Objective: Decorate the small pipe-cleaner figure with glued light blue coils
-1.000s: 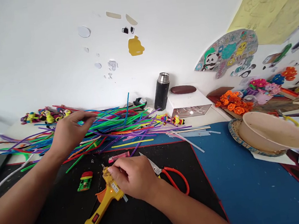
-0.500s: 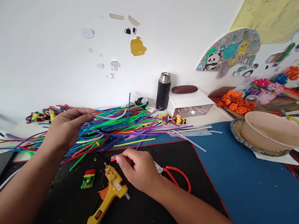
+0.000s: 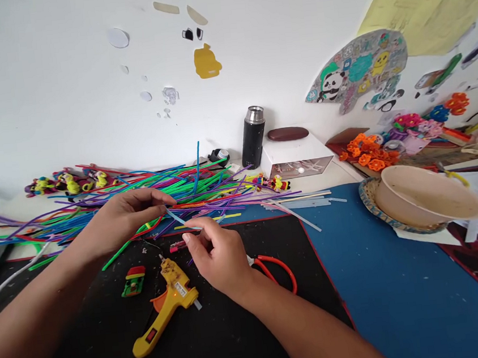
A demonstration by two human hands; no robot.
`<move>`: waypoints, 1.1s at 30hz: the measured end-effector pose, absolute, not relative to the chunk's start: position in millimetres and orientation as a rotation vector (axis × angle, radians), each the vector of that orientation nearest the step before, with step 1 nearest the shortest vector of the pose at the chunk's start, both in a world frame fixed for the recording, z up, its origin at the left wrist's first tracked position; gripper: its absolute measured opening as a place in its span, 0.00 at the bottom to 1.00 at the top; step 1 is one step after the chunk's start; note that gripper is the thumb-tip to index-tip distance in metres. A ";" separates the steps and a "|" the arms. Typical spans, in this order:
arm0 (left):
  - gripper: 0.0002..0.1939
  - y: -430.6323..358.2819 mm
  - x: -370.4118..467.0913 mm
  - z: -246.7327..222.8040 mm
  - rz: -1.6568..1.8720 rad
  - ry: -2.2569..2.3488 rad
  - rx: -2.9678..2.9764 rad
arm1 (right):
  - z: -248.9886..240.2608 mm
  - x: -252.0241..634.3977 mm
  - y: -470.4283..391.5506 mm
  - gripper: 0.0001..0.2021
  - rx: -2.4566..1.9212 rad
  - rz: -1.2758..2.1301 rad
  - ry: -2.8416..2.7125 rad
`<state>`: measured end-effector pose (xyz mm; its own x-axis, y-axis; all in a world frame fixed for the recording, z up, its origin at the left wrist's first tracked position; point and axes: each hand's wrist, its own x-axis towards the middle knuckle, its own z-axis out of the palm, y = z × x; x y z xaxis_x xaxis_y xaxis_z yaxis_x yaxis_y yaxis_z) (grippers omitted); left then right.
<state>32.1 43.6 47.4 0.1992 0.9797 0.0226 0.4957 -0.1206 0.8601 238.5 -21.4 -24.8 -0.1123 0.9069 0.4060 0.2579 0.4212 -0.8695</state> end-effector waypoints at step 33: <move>0.16 16.7 -0.1 56.5 0.577 1.168 2.558 | -26.3 243.3 -14.3 0.14 -1.052 0.821 -1.777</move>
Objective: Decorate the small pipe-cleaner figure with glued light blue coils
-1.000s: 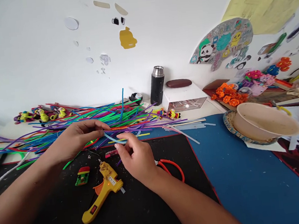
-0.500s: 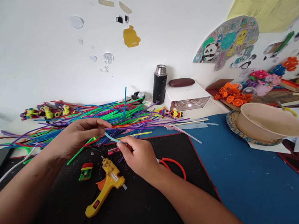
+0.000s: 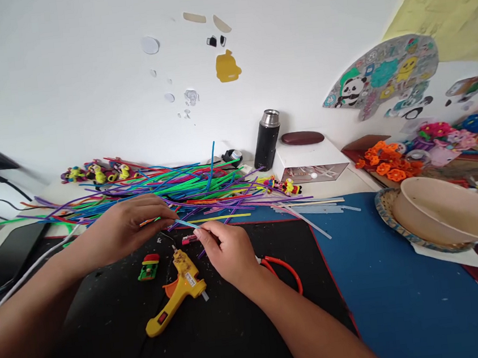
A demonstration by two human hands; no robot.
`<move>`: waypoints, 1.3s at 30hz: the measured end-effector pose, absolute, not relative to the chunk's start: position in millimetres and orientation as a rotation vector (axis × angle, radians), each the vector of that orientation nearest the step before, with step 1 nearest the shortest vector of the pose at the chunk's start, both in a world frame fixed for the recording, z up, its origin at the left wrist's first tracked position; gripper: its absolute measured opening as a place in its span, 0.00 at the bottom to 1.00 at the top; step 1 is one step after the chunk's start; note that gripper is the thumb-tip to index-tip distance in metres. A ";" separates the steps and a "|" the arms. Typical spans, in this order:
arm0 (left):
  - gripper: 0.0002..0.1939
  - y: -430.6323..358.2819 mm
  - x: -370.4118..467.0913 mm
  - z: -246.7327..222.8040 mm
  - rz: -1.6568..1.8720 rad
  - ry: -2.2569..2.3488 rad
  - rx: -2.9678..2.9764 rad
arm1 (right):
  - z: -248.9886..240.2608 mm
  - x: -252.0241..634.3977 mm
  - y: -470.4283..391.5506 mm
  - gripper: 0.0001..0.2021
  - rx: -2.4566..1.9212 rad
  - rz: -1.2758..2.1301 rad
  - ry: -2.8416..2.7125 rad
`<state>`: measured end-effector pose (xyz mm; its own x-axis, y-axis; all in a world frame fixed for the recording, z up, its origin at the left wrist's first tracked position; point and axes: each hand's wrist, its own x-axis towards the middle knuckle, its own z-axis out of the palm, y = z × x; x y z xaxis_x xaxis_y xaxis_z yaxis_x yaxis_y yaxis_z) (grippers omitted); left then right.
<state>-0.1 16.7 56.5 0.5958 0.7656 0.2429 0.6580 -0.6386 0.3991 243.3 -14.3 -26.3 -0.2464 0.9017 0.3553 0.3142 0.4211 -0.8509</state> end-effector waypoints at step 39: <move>0.10 -8.1 -73.5 24.9 0.065 1.283 2.229 | -42.6 234.4 -24.4 0.12 -1.051 0.731 -2.067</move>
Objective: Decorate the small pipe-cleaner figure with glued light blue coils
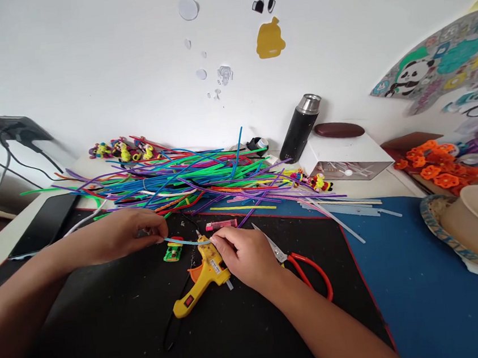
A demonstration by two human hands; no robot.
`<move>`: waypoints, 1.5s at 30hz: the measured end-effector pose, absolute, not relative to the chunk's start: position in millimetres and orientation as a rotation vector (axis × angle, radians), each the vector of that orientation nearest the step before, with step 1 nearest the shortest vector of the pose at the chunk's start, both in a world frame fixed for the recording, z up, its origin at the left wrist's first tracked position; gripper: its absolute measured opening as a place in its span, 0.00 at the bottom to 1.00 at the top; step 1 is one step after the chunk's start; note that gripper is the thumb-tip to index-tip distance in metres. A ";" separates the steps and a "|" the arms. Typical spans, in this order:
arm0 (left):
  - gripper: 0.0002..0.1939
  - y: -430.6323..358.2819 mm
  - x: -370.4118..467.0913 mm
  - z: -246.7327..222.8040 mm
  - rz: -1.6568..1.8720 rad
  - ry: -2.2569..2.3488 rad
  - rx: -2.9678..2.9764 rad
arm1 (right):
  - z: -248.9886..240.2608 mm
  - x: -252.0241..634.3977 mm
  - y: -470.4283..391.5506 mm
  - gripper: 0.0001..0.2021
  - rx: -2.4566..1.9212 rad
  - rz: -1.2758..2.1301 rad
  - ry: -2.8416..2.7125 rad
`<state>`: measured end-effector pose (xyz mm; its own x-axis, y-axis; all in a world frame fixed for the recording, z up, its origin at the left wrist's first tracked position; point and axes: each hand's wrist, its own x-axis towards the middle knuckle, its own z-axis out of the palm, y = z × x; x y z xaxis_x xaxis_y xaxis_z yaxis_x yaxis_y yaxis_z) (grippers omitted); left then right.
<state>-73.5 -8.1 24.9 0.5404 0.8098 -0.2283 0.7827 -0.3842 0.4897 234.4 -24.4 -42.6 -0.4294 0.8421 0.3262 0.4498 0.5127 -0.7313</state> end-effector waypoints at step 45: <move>0.11 -8.8 -71.8 23.5 -0.050 1.321 2.287 | -44.7 232.7 -25.6 0.14 -1.042 0.782 -2.110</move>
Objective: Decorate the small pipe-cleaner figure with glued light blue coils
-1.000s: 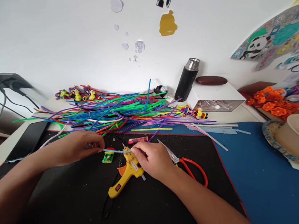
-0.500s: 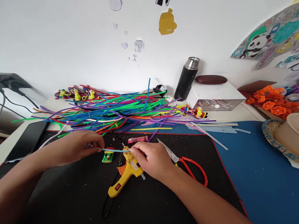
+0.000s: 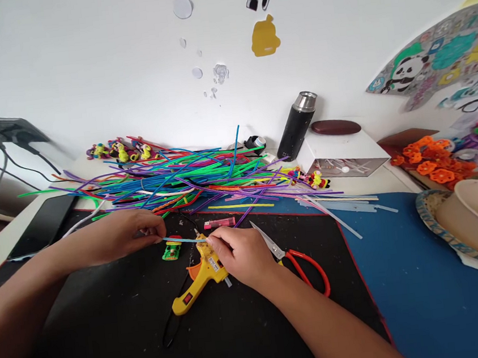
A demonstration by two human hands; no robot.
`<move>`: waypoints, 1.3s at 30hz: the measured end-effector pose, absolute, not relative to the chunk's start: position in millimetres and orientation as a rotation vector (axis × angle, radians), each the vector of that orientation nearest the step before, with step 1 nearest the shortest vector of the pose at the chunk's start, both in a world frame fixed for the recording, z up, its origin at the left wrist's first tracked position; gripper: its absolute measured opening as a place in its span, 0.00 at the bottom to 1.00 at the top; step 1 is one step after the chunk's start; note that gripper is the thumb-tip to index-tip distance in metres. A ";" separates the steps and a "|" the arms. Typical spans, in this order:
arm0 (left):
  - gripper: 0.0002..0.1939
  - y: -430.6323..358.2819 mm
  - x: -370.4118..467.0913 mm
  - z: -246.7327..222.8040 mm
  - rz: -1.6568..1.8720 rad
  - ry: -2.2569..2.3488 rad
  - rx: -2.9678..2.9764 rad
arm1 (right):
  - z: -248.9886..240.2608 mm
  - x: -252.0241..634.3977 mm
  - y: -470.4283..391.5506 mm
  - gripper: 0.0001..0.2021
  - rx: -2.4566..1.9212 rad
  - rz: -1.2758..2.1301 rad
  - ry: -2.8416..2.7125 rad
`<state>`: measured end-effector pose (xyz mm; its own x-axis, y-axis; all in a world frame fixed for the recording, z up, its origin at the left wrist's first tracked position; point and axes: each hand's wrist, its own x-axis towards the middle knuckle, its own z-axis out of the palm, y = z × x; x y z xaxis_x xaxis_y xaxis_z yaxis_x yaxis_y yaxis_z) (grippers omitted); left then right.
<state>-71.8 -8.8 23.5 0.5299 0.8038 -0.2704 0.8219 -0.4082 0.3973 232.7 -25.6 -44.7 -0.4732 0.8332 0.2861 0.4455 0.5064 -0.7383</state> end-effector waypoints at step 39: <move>0.15 3.0 -3.7 61.2 0.659 1.282 2.099 | -30.4 238.0 -16.7 0.19 -1.029 1.025 -1.697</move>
<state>-3.7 3.0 61.2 0.4144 0.9037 0.1079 0.6135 -0.3649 0.7003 238.0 -16.7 -30.4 -0.2727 0.9271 0.2572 0.2039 0.3170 -0.9263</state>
